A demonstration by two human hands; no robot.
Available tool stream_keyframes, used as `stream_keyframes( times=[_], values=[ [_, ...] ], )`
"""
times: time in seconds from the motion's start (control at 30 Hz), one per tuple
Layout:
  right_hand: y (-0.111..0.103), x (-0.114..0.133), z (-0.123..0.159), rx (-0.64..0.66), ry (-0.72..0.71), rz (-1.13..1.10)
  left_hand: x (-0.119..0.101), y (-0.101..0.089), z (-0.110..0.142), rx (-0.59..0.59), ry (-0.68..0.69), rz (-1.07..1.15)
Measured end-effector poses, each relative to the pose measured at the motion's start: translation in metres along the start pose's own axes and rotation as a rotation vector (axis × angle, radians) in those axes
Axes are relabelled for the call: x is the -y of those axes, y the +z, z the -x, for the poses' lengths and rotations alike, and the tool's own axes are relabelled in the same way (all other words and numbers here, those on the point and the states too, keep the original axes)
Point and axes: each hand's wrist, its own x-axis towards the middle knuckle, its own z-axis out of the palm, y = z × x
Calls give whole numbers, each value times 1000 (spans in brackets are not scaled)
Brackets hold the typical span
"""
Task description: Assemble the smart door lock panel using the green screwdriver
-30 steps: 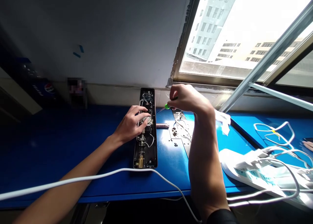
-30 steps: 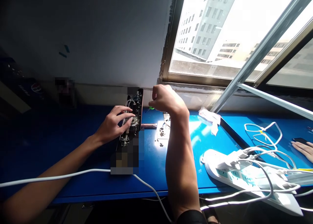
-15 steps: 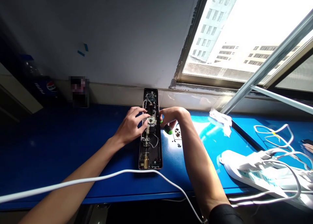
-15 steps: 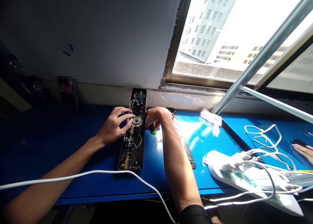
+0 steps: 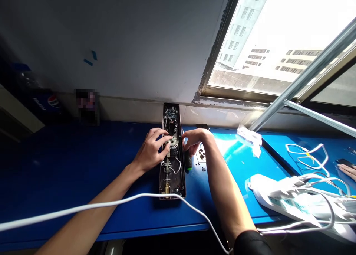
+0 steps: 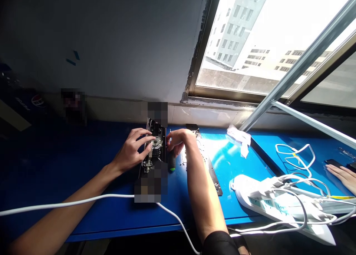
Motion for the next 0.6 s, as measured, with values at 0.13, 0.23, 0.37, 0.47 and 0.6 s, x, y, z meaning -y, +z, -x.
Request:
stream_keyframes(
  times=[0.13, 0.23, 0.37, 0.47, 0.6],
  values=[
    [-3, -5, -2, 89, 3, 3, -2, 0, -1, -9, -20, 28],
    [-4, -7, -2, 125, 6, 6, -2, 0, -2, -37, -41, 52],
    [-6, -7, -3, 153, -7, 6, -2, 1, 0, -57, -87, 81],
    [-10, -10, -3, 146, -37, -13, -3, 1, 1, -43, -101, 97],
    [-17, -14, 5, 96, -101, -78, -7, 2, 1, -34, -113, 108]
  ],
)
